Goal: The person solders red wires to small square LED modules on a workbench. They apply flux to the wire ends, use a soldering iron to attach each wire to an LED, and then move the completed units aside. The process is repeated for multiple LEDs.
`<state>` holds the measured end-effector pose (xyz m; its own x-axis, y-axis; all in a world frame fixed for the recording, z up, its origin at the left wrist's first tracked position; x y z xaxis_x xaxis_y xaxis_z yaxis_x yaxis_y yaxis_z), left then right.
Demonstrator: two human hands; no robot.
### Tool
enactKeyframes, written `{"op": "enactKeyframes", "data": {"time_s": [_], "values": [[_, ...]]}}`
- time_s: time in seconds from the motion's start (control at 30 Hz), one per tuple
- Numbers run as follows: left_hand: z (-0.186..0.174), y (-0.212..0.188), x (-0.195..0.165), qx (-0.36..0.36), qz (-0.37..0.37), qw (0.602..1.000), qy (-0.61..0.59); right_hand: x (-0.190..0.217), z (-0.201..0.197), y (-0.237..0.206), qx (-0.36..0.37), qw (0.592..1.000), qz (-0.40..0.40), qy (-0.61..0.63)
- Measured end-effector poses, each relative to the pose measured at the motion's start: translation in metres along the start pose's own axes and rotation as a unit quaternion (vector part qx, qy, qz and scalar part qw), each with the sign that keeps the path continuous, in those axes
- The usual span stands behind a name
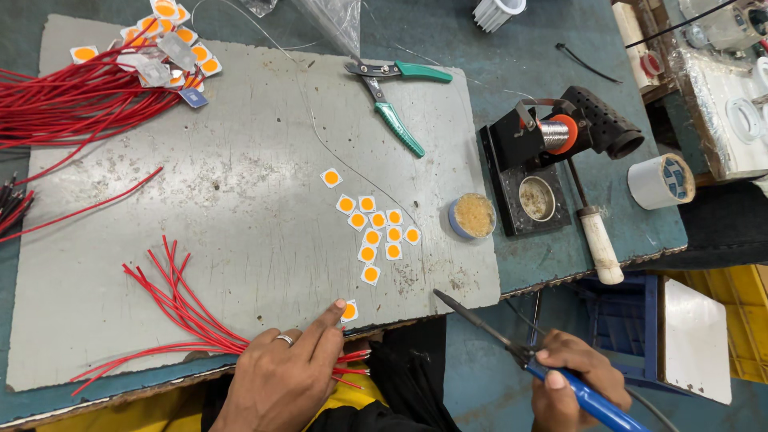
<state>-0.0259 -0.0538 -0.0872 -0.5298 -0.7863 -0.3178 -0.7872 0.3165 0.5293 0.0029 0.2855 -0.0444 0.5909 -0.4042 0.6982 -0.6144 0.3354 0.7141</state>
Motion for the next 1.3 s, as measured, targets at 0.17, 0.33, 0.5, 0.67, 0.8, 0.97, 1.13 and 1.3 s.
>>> {"op": "enactKeyframes", "data": {"time_s": [0.17,0.33,0.5,0.67,0.8,0.97,1.13,1.3], "values": [[-0.001,-0.001,0.0,-0.011,0.002,1.0,0.002,-0.007,0.01,-0.001,0.002,1.0,-0.009,0.022],[-0.001,-0.001,0.001,-0.019,-0.003,1.0,-0.004,-0.008,0.014,0.0,0.013,1.0,0.003,0.013],[0.0,-0.002,0.002,-0.002,0.0,1.0,0.001,-0.008,0.022,0.002,0.014,1.0,0.004,0.01],[0.001,-0.003,0.004,0.006,-0.001,1.0,0.002,-0.01,0.026,0.007,0.018,1.0,0.005,0.01],[0.002,-0.002,0.004,0.014,-0.001,1.0,-0.004,-0.017,0.024,0.005,0.019,0.999,0.013,0.022],[-0.004,0.001,0.004,0.006,0.0,1.0,-0.006,-0.041,0.007,0.004,-0.057,0.986,0.134,0.08],[-0.009,0.0,0.005,-0.001,0.01,1.0,-0.013,-0.07,-0.005,0.013,-0.092,0.887,0.378,0.25],[-0.008,-0.001,0.006,-0.003,0.002,1.0,-0.024,-0.085,0.004,0.007,-0.105,0.759,0.55,0.332]]}}
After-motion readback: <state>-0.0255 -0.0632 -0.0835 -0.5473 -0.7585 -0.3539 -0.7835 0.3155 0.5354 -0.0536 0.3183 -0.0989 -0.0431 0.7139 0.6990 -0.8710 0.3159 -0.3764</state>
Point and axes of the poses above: each hand's wrist, its own y-axis towards the middle knuckle, its own z-axis out of the palm, x = y × z, the point moved 3 cm from there along y, towards the middle knuckle, and after that the axes turned 11 degrees about -x, right-handed, at the moved point
